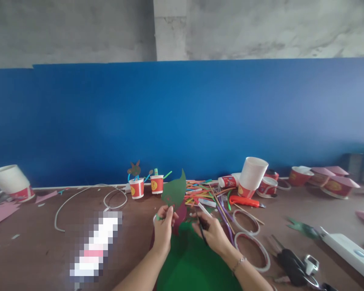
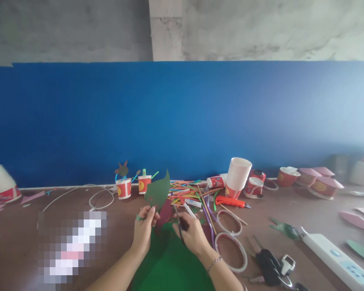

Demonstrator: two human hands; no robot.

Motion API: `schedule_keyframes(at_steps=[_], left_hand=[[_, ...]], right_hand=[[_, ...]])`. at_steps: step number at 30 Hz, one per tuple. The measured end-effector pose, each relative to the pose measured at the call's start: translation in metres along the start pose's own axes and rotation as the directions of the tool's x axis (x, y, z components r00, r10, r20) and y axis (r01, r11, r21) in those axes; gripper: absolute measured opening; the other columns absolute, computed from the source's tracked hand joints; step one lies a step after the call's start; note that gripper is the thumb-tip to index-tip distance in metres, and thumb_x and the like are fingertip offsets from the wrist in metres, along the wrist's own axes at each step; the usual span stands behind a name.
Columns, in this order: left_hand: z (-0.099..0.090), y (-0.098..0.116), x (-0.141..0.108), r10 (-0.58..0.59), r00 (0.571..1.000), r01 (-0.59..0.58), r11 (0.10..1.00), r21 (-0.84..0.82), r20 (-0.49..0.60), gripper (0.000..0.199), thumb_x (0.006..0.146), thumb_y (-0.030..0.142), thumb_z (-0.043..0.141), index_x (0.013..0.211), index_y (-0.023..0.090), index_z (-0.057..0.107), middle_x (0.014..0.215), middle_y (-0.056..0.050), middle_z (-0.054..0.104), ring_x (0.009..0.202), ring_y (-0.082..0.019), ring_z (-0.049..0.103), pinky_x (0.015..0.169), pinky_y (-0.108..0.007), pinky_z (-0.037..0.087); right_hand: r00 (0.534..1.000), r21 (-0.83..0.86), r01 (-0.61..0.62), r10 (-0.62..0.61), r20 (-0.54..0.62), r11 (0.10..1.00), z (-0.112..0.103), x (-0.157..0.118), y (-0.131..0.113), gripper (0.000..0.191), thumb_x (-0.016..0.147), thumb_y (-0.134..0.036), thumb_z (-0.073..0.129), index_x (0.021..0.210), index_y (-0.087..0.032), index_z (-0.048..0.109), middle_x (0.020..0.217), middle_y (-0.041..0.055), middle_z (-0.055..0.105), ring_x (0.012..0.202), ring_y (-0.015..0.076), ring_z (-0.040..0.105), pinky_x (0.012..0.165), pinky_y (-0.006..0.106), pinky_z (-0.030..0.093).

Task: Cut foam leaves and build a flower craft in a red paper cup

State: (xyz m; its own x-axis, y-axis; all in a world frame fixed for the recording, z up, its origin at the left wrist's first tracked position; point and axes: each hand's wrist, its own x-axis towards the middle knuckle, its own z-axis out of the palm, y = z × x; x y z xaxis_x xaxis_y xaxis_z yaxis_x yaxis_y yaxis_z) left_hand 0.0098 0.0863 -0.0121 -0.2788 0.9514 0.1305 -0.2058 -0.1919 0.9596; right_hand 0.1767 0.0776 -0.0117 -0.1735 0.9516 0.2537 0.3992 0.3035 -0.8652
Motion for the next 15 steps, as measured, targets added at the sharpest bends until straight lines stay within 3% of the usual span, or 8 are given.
schedule_keyframes(at_steps=[2, 5, 10, 15], left_hand=[[0.0, 0.001, 0.0, 0.002, 1.0, -0.003, 1.0, -0.008, -0.021, 0.03, 0.074, 0.046, 0.059, 0.07, 0.017, 0.051, 0.053, 0.003, 0.056, 0.045, -0.008, 0.044, 0.047, -0.019, 0.033], [0.001, 0.004, -0.002, -0.002, 1.0, 0.001, 1.0, -0.024, -0.018, 0.03, 0.074, 0.046, 0.059, 0.071, 0.017, 0.051, 0.053, 0.003, 0.057, 0.045, -0.008, 0.046, 0.046, -0.019, 0.034], [0.003, 0.006, -0.004, -0.001, 1.0, 0.001, 0.998, -0.058, 0.009, 0.03, 0.076, 0.045, 0.058, 0.071, 0.018, 0.047, 0.054, 0.003, 0.058, 0.046, -0.008, 0.046, 0.046, -0.019, 0.034], [0.004, 0.007, -0.004, 0.008, 0.999, -0.011, 0.997, -0.076, -0.037, 0.032, 0.076, 0.047, 0.056, 0.07, 0.02, 0.042, 0.052, 0.004, 0.057, 0.043, -0.007, 0.044, 0.045, -0.018, 0.032]], right_hand=[[0.993, 0.001, -0.03, 0.029, 0.113, 1.0, 0.004, 0.001, 0.005, 0.024, 0.07, -0.03, 0.06, 0.088, -0.015, 0.064, 0.065, 0.0013, 0.059, 0.057, 0.0135, 0.052, 0.052, 0.023, 0.041], [0.983, 0.021, -0.087, 0.083, 0.162, 0.996, 0.007, 0.0, 0.004, 0.023, 0.068, -0.029, 0.061, 0.085, -0.014, 0.065, 0.059, -0.0009, 0.055, 0.052, 0.0115, 0.049, 0.047, 0.021, 0.039], [0.922, 0.151, -0.312, 0.26, 0.287, 0.938, 0.009, -0.002, -0.01, 0.026, 0.069, -0.033, 0.061, 0.086, -0.013, 0.06, 0.049, -0.0036, 0.052, 0.04, 0.0088, 0.046, 0.038, 0.019, 0.038], [0.904, 0.189, -0.347, 0.274, 0.329, 0.919, 0.012, -0.004, -0.013, 0.025, 0.068, -0.033, 0.062, 0.081, -0.013, 0.059, 0.047, -0.004, 0.053, 0.038, 0.007, 0.045, 0.036, 0.017, 0.037]])
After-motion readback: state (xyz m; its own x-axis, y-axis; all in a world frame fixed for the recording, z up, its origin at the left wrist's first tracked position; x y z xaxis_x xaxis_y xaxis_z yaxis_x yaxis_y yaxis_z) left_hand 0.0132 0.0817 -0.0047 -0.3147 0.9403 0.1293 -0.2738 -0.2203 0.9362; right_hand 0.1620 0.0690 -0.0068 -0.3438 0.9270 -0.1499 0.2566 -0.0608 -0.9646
